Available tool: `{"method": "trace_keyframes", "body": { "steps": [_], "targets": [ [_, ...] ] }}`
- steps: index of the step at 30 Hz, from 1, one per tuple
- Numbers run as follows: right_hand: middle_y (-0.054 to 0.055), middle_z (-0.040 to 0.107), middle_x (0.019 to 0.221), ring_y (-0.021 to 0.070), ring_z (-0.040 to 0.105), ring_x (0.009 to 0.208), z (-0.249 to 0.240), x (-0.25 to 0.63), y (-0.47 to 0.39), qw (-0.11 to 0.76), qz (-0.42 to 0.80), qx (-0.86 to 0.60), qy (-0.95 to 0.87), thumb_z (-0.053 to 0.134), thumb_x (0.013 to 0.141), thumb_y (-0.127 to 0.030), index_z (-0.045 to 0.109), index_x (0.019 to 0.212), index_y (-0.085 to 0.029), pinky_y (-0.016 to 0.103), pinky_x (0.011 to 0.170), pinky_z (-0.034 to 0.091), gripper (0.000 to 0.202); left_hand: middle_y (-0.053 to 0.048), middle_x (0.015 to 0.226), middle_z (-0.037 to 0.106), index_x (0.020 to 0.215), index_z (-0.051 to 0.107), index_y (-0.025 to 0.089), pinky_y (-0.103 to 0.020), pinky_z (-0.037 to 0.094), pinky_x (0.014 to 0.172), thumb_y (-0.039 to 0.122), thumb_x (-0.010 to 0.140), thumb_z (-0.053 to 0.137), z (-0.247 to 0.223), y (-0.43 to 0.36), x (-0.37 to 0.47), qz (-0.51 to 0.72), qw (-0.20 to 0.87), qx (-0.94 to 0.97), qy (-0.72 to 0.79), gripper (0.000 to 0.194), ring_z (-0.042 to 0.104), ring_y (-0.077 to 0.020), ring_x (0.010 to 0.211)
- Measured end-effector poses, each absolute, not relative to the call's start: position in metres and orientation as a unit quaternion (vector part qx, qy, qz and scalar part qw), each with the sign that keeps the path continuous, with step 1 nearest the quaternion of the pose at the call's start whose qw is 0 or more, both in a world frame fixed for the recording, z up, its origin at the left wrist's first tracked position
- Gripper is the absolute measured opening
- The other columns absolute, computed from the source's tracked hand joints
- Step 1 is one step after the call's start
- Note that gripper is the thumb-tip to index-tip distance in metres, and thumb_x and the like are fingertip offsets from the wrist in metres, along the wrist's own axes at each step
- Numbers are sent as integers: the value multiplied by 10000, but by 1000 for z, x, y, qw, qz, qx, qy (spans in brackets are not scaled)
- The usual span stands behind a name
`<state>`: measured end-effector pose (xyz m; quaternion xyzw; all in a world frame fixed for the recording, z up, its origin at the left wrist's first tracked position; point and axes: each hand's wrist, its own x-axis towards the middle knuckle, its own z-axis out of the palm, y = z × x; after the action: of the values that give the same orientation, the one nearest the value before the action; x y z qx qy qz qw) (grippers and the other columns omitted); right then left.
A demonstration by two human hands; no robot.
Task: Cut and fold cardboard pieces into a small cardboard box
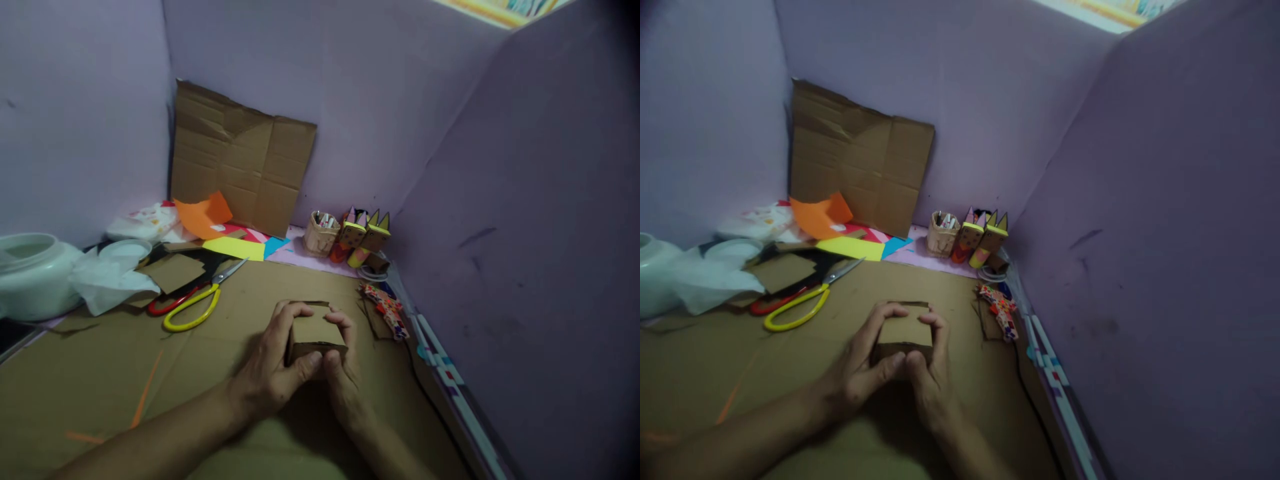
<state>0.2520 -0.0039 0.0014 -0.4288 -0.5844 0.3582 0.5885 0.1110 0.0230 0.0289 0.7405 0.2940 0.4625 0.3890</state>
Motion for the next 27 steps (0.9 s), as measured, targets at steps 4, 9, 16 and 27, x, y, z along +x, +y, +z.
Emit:
{"method": "trace_keyframes", "body": {
  "steps": [4, 9, 16, 27],
  "targets": [
    [56, 522, 1166, 270, 338, 1261, 6, 253, 0, 586, 327, -420, -611, 438, 756, -671, 485, 1099, -276, 472, 1046, 230, 526, -70, 1167, 456, 1166, 375, 232, -387, 346, 923, 370, 836, 502, 30, 24, 111, 460, 377, 755, 275, 380, 449, -250, 1094],
    [57, 555, 1065, 294, 314, 1276, 5, 254, 4, 605, 324, -423, -592, 497, 682, -708, 529, 1009, -270, 502, 1048, 205, 547, -76, 1178, 449, 1171, 375, 234, -396, 355, 915, 378, 845, 485, 32, 24, 111, 438, 374, 770, 274, 374, 445, -261, 1095],
    [76, 535, 1152, 319, 347, 1258, 1, 254, 3, 612, 275, -441, -596, 495, 672, -716, 551, 983, -258, 493, 1000, 275, 557, -102, 1221, 428, 1195, 352, 230, -434, 359, 928, 408, 833, 504, 33, 23, 107, 404, 388, 775, 291, 432, 436, -281, 1124],
    [67, 477, 1199, 297, 395, 1219, 8, 255, -4, 601, 203, -441, -635, 480, 756, -631, 523, 1015, -297, 449, 919, 391, 425, -136, 1399, 363, 1401, 164, 185, -481, 297, 1023, 548, 819, 457, 26, 18, 110, 457, 549, 653, 250, 747, 311, -333, 1288]
  ]
}}
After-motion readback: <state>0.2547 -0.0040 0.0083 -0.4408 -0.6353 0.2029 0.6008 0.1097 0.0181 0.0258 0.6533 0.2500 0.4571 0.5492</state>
